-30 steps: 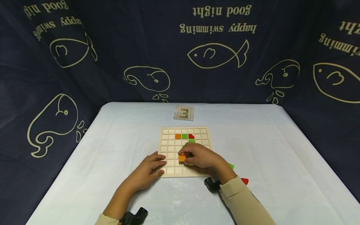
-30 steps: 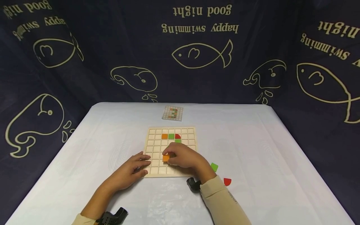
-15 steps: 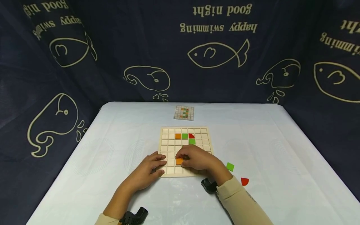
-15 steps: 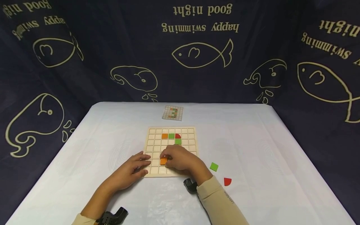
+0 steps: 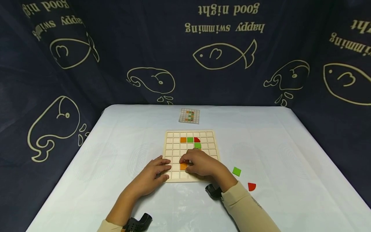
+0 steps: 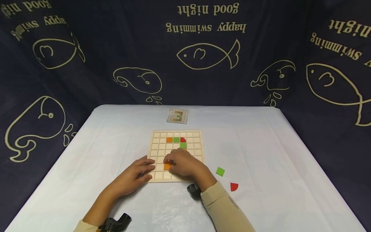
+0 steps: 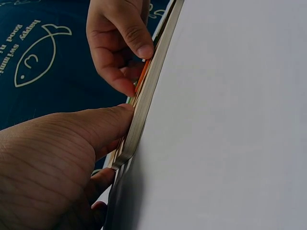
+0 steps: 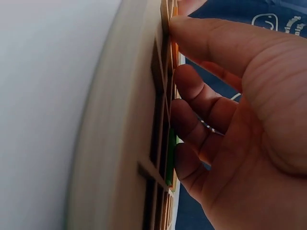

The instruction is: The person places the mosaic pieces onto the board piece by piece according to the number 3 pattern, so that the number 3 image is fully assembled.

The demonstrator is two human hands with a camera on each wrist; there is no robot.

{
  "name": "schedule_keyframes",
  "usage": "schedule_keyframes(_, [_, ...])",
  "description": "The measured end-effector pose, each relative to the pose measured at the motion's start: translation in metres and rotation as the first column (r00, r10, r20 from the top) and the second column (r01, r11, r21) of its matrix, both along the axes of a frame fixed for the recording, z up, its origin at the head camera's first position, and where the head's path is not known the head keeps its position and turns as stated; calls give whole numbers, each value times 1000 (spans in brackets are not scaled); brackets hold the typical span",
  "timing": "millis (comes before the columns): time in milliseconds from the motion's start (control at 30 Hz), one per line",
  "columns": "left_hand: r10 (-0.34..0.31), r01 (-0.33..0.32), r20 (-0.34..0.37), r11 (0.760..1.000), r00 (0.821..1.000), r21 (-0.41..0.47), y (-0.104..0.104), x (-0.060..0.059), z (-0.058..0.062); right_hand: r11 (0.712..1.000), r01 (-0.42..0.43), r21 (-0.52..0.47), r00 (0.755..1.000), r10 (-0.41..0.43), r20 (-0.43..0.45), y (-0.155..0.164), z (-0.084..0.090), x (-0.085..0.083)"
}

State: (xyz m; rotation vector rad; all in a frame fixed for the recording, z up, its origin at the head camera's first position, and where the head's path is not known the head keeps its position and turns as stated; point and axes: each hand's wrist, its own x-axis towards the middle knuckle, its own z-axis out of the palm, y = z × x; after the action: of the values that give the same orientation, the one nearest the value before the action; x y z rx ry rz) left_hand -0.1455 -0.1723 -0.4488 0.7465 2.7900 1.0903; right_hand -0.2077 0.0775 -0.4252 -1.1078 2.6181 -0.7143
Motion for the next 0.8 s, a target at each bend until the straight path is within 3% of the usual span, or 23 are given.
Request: schedule_keyframes(800, [-7, 7, 7, 1000, 1000, 0, -1, -1, 0, 1000, -12, 12, 1000, 12, -8, 1, 2, 2])
